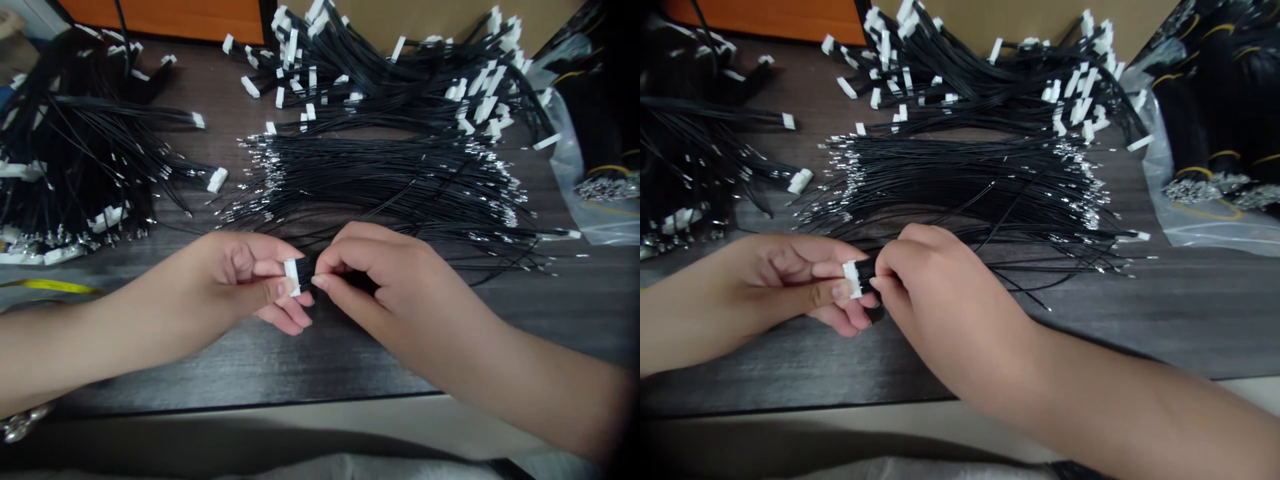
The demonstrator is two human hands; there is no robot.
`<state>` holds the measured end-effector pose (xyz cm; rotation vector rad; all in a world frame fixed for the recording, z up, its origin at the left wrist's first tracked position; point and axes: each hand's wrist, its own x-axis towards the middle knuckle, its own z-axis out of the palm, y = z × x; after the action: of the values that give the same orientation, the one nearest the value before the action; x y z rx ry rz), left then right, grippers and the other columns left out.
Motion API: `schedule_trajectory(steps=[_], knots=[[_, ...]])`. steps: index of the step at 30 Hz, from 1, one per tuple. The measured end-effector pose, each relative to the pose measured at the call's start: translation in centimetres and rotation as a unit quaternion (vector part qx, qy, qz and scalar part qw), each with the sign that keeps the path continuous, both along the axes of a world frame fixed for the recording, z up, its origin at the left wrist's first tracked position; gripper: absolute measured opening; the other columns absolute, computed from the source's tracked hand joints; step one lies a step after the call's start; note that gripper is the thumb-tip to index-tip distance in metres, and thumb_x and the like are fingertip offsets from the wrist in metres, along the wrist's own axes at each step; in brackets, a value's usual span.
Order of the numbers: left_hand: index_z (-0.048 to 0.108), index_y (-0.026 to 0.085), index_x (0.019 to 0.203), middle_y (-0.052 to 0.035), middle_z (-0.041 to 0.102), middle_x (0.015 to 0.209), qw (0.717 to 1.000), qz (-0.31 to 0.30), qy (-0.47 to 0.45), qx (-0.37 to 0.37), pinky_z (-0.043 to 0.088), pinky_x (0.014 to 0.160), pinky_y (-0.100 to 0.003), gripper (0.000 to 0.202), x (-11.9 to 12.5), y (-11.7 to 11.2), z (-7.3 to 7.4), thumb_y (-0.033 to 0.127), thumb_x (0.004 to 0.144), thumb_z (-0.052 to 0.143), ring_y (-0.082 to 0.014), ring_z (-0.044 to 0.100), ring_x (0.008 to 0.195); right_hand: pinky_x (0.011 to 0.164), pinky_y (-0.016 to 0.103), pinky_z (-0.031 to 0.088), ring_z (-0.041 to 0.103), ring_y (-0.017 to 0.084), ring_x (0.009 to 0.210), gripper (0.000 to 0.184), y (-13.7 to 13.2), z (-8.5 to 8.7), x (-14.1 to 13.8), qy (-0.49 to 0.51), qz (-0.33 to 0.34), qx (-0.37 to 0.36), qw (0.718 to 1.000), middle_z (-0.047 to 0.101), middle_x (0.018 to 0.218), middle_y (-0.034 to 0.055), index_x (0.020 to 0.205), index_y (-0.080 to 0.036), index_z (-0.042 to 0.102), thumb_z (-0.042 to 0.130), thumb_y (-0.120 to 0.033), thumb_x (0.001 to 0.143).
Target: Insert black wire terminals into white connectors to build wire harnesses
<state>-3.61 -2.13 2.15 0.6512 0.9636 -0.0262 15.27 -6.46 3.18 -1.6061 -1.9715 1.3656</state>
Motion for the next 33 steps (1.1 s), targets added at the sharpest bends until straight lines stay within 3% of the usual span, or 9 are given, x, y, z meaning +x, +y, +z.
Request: schedule_trajectory(steps=[4, 8, 13, 19, 22, 28, 33], knots=[[0.066, 0.014, 0.083, -0.0022, 0.075, 0.078, 1.000, -0.009, 0.001, -0.026, 0.061, 0.068, -0.022, 0.009, -0.1, 0.3, 0.0, 0.011, 0.086, 0.058, -0.0173, 0.074, 0.070, 0.076, 0.025, 0.041, 0.052, 0.013, 0.087, 0.012, -0.3, 0.3, 0.7, -0.035, 0.048, 0.101, 0.993, 0.059, 0.092, 0.0048, 0.088, -0.012, 0.068, 0.056, -0.011, 0.085], [0.067, 0.013, 0.086, -0.0030, 0.075, 0.082, 1.000, -0.016, -0.005, -0.024, 0.061, 0.067, -0.022, 0.012, -0.4, 0.3, -0.1, 0.010, 0.088, 0.056, -0.0164, 0.073, 0.070, 0.075, 0.029, 0.042, 0.053, 0.016, 0.086, 0.016, -0.7, 0.1, 0.7, -0.060, 0.059, 0.103, 0.991, 0.059, 0.091, 0.0066, 0.086, -0.014, 0.070, 0.054, -0.012, 0.088], [0.066, 0.014, 0.086, 0.0001, 0.075, 0.081, 0.999, -0.024, -0.020, 0.006, 0.061, 0.067, -0.019, 0.013, -0.5, 0.0, -0.3, 0.010, 0.088, 0.055, -0.0145, 0.073, 0.070, 0.076, 0.032, 0.042, 0.050, 0.017, 0.084, 0.011, -1.1, -0.1, 0.1, -0.063, 0.048, 0.065, 0.995, 0.057, 0.089, 0.0059, 0.082, -0.013, 0.067, 0.058, -0.008, 0.084], [0.067, 0.016, 0.084, 0.0031, 0.073, 0.073, 0.994, -0.054, -0.026, 0.090, 0.057, 0.066, -0.011, 0.017, -0.7, -0.6, 0.1, 0.007, 0.088, 0.052, -0.0092, 0.071, 0.070, 0.075, 0.029, 0.040, 0.049, 0.013, 0.081, 0.016, -1.2, 0.7, -0.3, -0.012, -0.038, -0.046, 0.998, 0.054, 0.084, 0.0008, 0.076, -0.016, 0.062, 0.055, -0.006, 0.086], [0.068, 0.016, 0.086, 0.0040, 0.073, 0.073, 0.991, -0.062, -0.041, 0.111, 0.055, 0.066, -0.008, 0.017, -0.7, -0.8, 0.1, 0.007, 0.088, 0.053, -0.0067, 0.070, 0.069, 0.077, 0.028, 0.040, 0.050, 0.012, 0.081, 0.016, -1.3, 0.9, -0.3, 0.012, -0.041, -0.059, 0.997, 0.055, 0.083, -0.0005, 0.076, -0.017, 0.062, 0.056, -0.007, 0.087], [0.068, 0.014, 0.087, 0.0029, 0.073, 0.073, 0.997, -0.037, -0.039, 0.062, 0.058, 0.063, -0.011, 0.015, -0.5, -0.5, 0.0, 0.007, 0.088, 0.054, -0.0084, 0.071, 0.066, 0.071, 0.034, 0.043, 0.050, 0.016, 0.077, 0.014, -1.5, 0.5, 0.1, -0.038, 0.012, 0.037, 0.999, 0.057, 0.084, 0.0055, 0.080, -0.012, 0.066, 0.054, -0.007, 0.087], [0.068, 0.013, 0.086, 0.0021, 0.074, 0.075, 0.997, -0.037, -0.039, 0.057, 0.059, 0.063, -0.012, 0.016, -0.7, -0.4, 0.0, 0.006, 0.089, 0.053, -0.0092, 0.071, 0.066, 0.070, 0.035, 0.045, 0.051, 0.017, 0.077, 0.011, -1.4, 0.4, 0.4, -0.055, 0.027, 0.072, 0.996, 0.058, 0.083, 0.0062, 0.081, -0.011, 0.068, 0.059, -0.009, 0.085]])
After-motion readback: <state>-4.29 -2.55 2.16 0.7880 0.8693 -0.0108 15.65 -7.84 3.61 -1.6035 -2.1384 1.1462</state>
